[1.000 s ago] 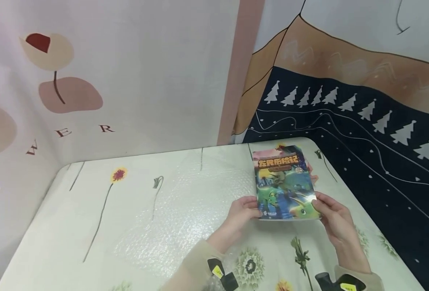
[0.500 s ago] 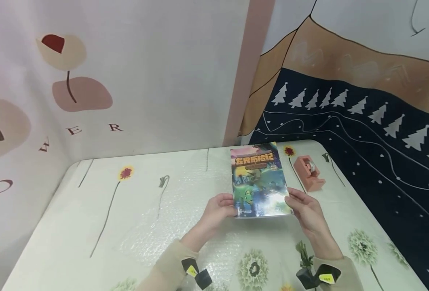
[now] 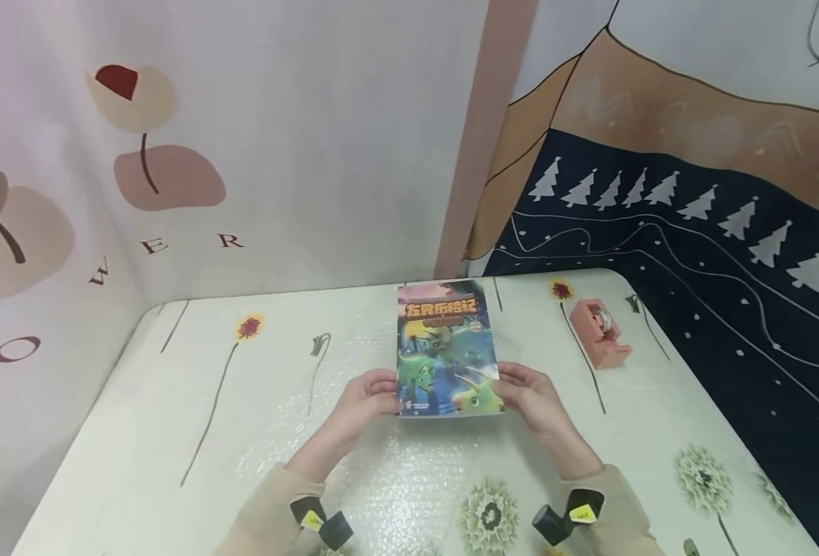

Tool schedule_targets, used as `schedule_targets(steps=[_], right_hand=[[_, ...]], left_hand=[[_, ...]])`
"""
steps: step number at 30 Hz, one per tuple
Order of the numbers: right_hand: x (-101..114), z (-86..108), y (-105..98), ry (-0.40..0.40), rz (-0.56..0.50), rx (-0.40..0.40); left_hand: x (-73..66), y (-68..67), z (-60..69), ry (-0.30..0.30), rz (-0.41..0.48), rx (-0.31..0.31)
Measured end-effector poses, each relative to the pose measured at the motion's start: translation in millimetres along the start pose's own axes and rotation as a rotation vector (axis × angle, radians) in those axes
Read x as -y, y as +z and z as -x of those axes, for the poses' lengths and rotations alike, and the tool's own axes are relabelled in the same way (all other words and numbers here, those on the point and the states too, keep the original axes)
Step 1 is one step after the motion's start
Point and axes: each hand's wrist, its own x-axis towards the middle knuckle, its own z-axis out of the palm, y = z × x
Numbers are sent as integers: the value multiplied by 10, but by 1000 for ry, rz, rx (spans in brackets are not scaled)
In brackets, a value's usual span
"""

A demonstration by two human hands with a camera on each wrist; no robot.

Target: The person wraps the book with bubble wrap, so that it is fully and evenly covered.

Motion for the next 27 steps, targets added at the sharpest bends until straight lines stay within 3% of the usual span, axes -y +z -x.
schedule_targets(steps=[12,27], right_hand=[[-222,-109,348,35,61,66],[-486,-66,529,36,152,94]], left_hand=[[191,-364,113,-48,-58,-54],[419,-508,216,-90,-75,-52]])
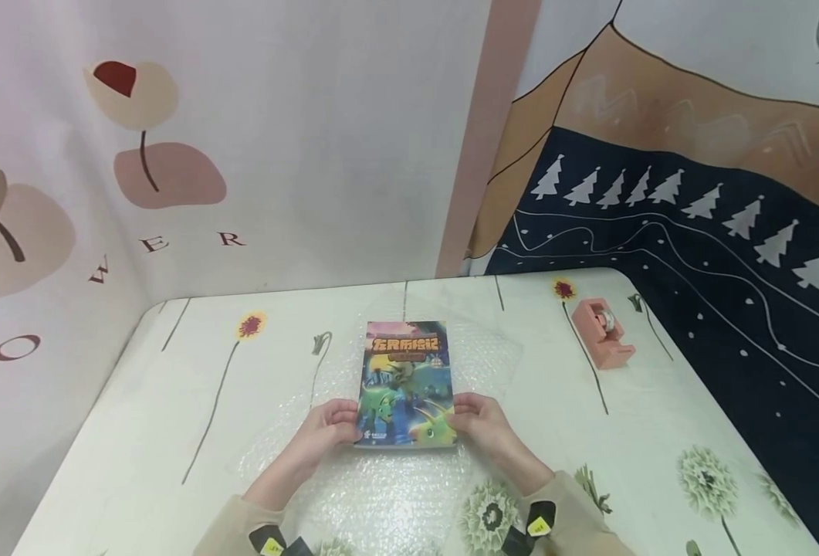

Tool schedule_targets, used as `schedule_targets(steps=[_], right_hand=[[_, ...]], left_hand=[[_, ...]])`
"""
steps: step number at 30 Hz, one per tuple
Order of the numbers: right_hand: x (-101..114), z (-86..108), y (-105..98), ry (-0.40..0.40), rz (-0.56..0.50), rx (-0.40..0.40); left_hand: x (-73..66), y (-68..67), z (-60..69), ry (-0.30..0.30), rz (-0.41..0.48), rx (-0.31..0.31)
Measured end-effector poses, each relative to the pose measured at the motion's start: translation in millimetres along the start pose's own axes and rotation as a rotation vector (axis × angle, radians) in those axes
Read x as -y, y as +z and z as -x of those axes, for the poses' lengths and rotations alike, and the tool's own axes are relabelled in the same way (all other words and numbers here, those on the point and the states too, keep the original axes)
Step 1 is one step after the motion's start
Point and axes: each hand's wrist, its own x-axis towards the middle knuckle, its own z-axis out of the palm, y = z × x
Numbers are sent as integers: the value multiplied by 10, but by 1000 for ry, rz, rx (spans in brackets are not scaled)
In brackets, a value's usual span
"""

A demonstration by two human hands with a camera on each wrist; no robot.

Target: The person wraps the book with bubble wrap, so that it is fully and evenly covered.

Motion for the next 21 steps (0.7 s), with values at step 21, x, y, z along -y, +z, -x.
schedule_targets(steps=[21], right_hand=[[-122,-6,44,-63,179,29]], left_hand=[[108,-30,4,70,-279,-59]])
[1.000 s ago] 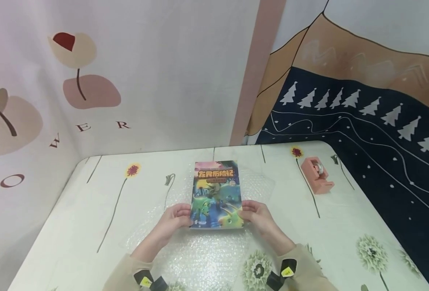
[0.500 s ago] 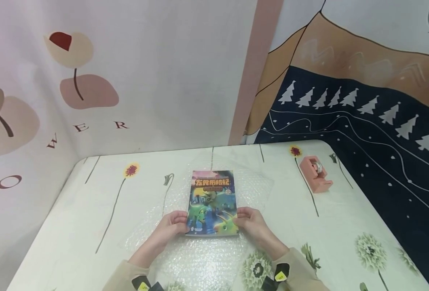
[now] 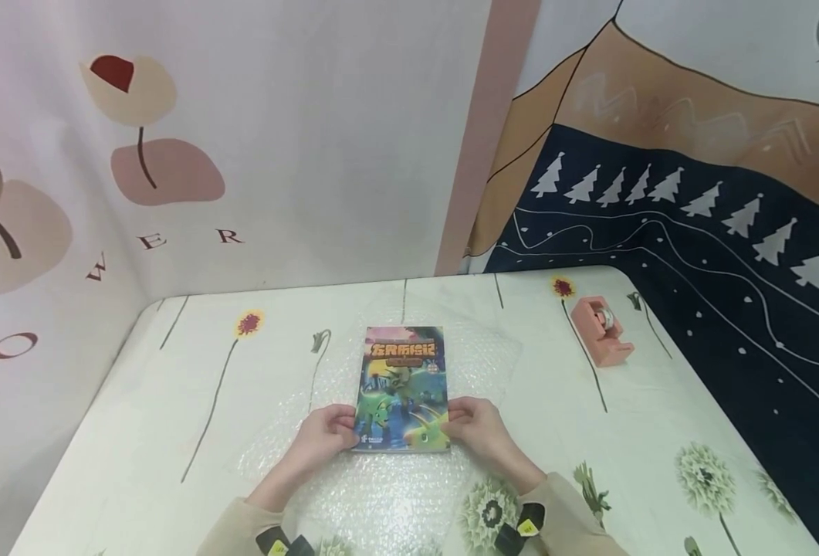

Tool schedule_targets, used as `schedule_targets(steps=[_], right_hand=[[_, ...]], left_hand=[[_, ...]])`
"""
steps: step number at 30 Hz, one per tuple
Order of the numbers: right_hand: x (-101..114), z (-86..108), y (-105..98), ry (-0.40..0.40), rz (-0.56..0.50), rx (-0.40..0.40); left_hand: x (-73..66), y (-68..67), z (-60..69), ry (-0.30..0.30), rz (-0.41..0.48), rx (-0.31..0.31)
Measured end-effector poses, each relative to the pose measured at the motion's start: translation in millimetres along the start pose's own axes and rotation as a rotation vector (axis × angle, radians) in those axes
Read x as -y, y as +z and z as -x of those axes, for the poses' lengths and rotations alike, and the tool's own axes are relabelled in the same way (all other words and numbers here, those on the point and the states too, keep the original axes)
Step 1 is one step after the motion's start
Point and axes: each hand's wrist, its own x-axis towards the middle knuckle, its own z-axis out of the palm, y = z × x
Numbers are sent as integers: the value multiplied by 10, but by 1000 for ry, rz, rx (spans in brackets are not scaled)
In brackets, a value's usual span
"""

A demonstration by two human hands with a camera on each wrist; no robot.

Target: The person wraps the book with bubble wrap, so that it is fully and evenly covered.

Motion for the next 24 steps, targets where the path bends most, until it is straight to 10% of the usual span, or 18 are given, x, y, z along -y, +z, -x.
schedule_targets(steps=[12,24], right_hand=[[0,12,-30,-59,43,30],[2,39,-77,-37,32,91]], left_hand=[[18,-55,16,107,-97,48],[-19,-103,12,55,-123,95]])
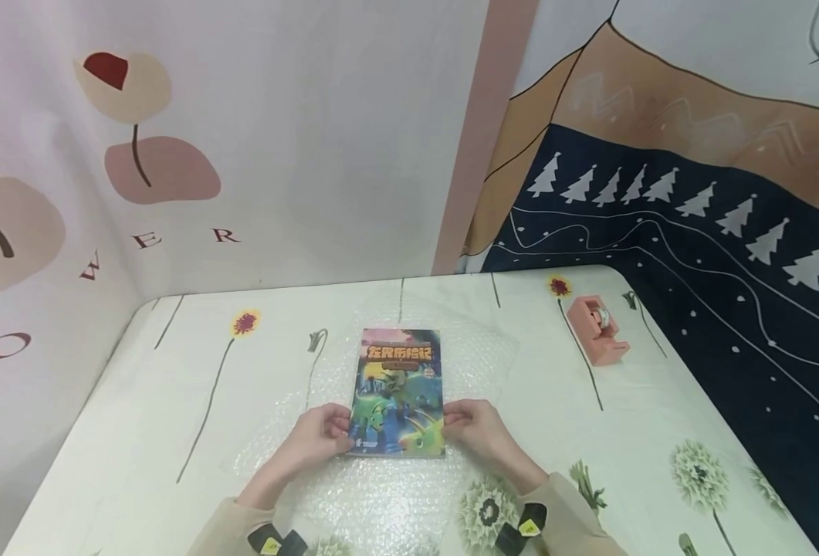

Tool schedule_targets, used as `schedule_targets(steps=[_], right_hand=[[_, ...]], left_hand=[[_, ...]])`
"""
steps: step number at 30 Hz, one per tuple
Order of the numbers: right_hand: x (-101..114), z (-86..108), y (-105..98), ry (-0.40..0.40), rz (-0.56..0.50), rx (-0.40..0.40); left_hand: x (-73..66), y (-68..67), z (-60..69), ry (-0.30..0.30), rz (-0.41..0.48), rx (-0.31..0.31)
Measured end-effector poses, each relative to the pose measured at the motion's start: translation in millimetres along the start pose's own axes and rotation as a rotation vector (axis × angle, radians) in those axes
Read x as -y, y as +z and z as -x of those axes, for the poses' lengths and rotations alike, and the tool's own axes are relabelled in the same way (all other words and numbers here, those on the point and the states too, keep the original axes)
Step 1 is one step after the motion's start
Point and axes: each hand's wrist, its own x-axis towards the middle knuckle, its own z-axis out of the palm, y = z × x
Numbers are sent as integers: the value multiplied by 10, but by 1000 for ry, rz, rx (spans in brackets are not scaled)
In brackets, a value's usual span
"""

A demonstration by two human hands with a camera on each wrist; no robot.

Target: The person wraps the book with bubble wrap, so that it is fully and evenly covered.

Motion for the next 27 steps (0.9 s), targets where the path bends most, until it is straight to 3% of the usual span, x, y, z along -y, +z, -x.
schedule_targets(steps=[4,7,10,16,21,27], right_hand=[[-6,41,-7,-34,1,10],[-4,121,37,-114,51,-40],[1,231,121,-223,107,-35],[11,434,327,-346,90,213],[-22,514,459,-420,146,395],[-37,506,513,-612,459,530]], left_hand=[[24,-4,-10,5,-19,14],[42,-15,-27,25,-66,13],[50,-25,-70,57,-127,-23],[62,-35,-278,205,-130,-148],[80,-45,-487,320,-119,-90],[90,-45,-606,372,-245,-32]])
